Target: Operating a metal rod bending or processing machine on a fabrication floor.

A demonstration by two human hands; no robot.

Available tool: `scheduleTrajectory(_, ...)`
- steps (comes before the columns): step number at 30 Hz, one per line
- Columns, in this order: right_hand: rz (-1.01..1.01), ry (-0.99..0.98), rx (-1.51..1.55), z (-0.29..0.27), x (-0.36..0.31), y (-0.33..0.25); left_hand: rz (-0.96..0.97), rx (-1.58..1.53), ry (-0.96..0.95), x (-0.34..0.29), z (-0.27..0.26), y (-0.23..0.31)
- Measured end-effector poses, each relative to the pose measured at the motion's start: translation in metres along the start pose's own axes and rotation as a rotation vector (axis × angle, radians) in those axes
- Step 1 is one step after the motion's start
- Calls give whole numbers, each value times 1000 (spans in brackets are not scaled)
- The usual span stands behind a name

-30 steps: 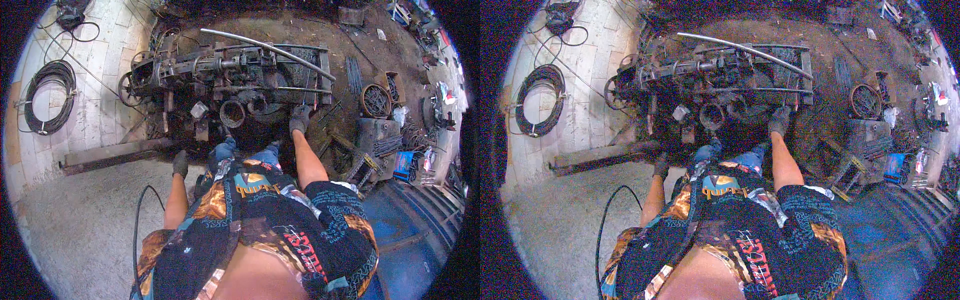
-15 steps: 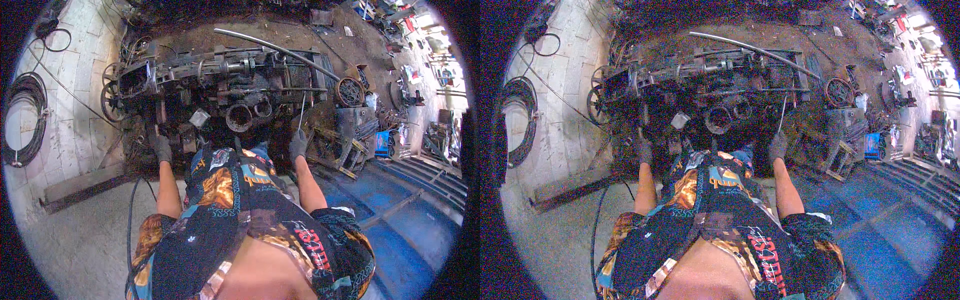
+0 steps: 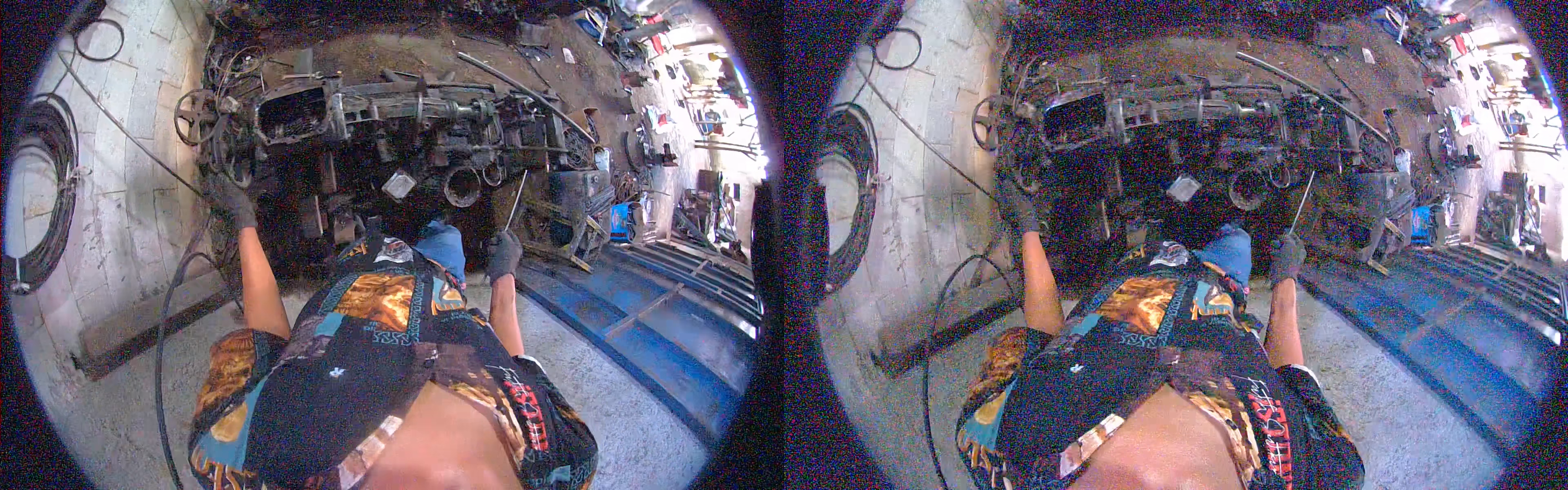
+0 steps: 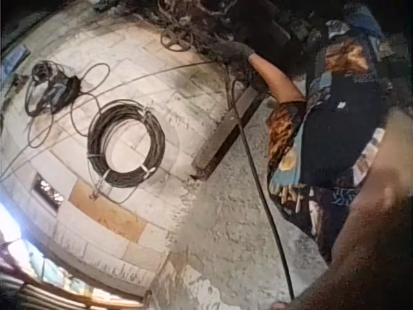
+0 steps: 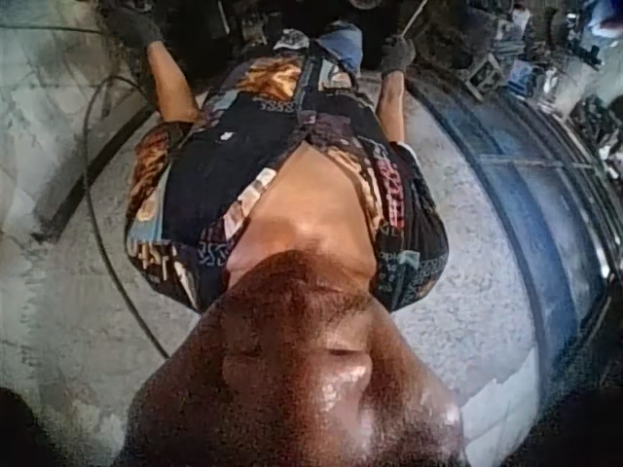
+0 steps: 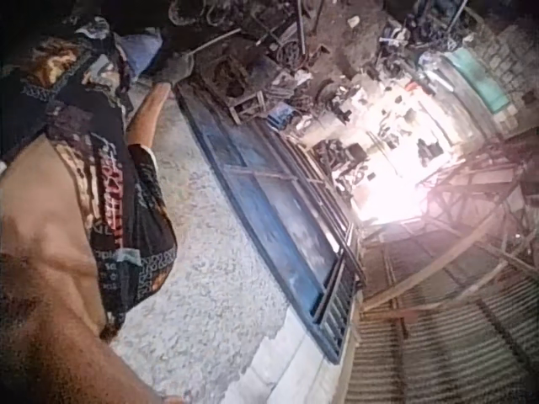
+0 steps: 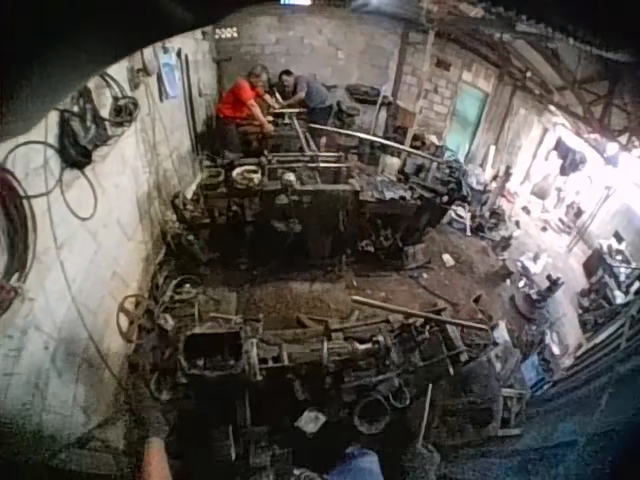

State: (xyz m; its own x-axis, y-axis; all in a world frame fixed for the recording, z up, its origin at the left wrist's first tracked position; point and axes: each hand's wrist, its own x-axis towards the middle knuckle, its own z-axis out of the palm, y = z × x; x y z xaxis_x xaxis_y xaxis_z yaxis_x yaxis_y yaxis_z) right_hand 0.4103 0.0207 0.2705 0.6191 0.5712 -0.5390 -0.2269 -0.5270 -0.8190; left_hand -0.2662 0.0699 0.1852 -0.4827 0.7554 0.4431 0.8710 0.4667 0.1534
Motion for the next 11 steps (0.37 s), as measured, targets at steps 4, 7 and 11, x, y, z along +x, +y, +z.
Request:
scheduleTrajectory(4, -159, -338, -71, 45, -31, -36, 195, 128, -40, 69, 1, 2)
scheduleTrajectory(7, -773, -584, -549, 93, -42, -53, -42, -361, -89, 106, 14, 37)
scheduleTrajectory(11, -771, -855, -640, 152, -40, -59, -56, -367, -68, 129, 25, 57)
